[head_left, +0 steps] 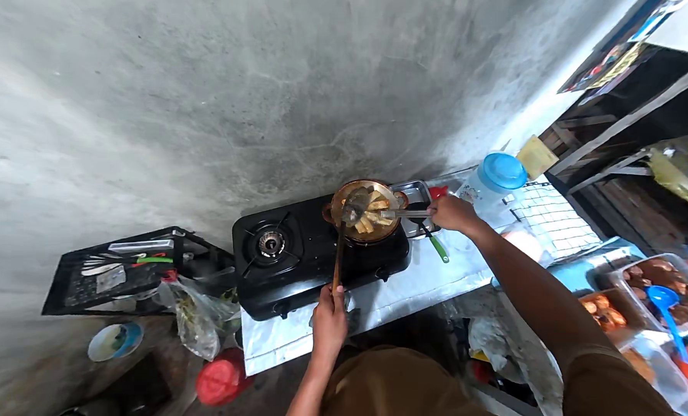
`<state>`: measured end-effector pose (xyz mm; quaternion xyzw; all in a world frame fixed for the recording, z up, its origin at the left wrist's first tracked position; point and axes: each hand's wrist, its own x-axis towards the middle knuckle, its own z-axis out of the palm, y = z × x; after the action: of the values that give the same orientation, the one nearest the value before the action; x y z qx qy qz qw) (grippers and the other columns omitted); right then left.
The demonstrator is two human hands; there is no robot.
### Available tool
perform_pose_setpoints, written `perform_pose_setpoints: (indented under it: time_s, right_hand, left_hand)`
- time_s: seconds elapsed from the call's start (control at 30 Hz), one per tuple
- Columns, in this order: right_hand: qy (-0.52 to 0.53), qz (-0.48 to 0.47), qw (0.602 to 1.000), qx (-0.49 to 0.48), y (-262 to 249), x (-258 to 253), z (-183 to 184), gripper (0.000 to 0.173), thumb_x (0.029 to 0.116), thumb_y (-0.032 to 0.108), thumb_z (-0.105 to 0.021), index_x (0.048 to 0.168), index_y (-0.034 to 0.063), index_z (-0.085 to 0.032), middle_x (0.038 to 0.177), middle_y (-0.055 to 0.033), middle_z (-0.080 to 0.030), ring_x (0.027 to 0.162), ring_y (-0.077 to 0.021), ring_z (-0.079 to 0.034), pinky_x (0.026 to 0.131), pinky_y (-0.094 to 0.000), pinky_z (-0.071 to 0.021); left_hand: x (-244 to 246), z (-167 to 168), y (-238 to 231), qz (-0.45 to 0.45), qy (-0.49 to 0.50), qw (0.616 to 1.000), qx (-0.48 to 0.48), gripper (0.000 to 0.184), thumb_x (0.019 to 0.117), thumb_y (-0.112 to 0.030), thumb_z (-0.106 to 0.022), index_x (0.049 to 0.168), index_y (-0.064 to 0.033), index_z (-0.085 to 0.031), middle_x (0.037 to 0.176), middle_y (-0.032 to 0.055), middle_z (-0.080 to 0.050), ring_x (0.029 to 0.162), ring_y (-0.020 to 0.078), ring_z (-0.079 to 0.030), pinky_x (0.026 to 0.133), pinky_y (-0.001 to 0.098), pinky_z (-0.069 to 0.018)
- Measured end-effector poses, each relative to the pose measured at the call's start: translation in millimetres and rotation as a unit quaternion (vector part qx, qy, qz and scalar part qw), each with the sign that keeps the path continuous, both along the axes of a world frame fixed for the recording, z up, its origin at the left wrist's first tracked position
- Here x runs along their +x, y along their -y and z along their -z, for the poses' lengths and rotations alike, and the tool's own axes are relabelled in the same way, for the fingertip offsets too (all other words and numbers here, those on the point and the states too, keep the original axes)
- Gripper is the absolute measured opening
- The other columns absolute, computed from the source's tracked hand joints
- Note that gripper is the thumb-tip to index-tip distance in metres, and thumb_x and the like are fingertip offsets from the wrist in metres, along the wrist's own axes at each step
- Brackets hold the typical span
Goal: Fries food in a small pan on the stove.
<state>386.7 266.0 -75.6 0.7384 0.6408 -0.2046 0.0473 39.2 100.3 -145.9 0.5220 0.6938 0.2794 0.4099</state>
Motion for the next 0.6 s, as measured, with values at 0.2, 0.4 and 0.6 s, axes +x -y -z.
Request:
perform_pose_setpoints:
  time_s: [0.2,0.4,0.6]
  right_hand:
    - [-0.079,-0.018,0.995,-0.05,-44,33,28,0.035,0.1048,0.033,-0.056,0.091,0.0066,-0.075,0.093,-0.0138,-0.074,0.091,-0.0327,-0.069,0.083,-0.0619,-0.0506]
    - [-0.134,-0.037,0.981,-0.133,-81,42,46,0.042,0.1084,0.039,-0.051,0.095,0.006,-0.073,0.089,-0.0068,-0.071,0.067,-0.0142,-0.054,0.066,-0.0392,-0.0443]
    - [-0.149,-0.069,0.973,-0.161,-110,44,69,0.051,0.1054,0.051,-0.052,0.096,0.0059,-0.073,0.086,-0.0058,-0.071,0.064,-0.0127,-0.053,0.064,-0.0373,-0.0448]
  left_hand:
    - [2,-5,2,0.003,-0.02,1.0,-0.011,0.042,0.1088,-0.041,-0.041,0.122,-0.0075,-0.061,0.074,0.004,-0.059,0.063,0.0198,-0.059,0.063,0.0438,-0.0531]
    - [11,-15,7,-0.019,-0.038,0.999,-0.011,0.039,0.1084,-0.04,-0.044,0.123,-0.008,-0.062,0.069,0.0021,-0.056,0.058,0.0165,-0.056,0.058,0.0397,-0.0514]
    - [35,-25,13,-0.059,-0.062,0.996,-0.016,0.04,0.1075,-0.042,-0.044,0.12,-0.0096,-0.063,0.068,0.0002,-0.055,0.056,0.015,-0.055,0.057,0.039,-0.0506]
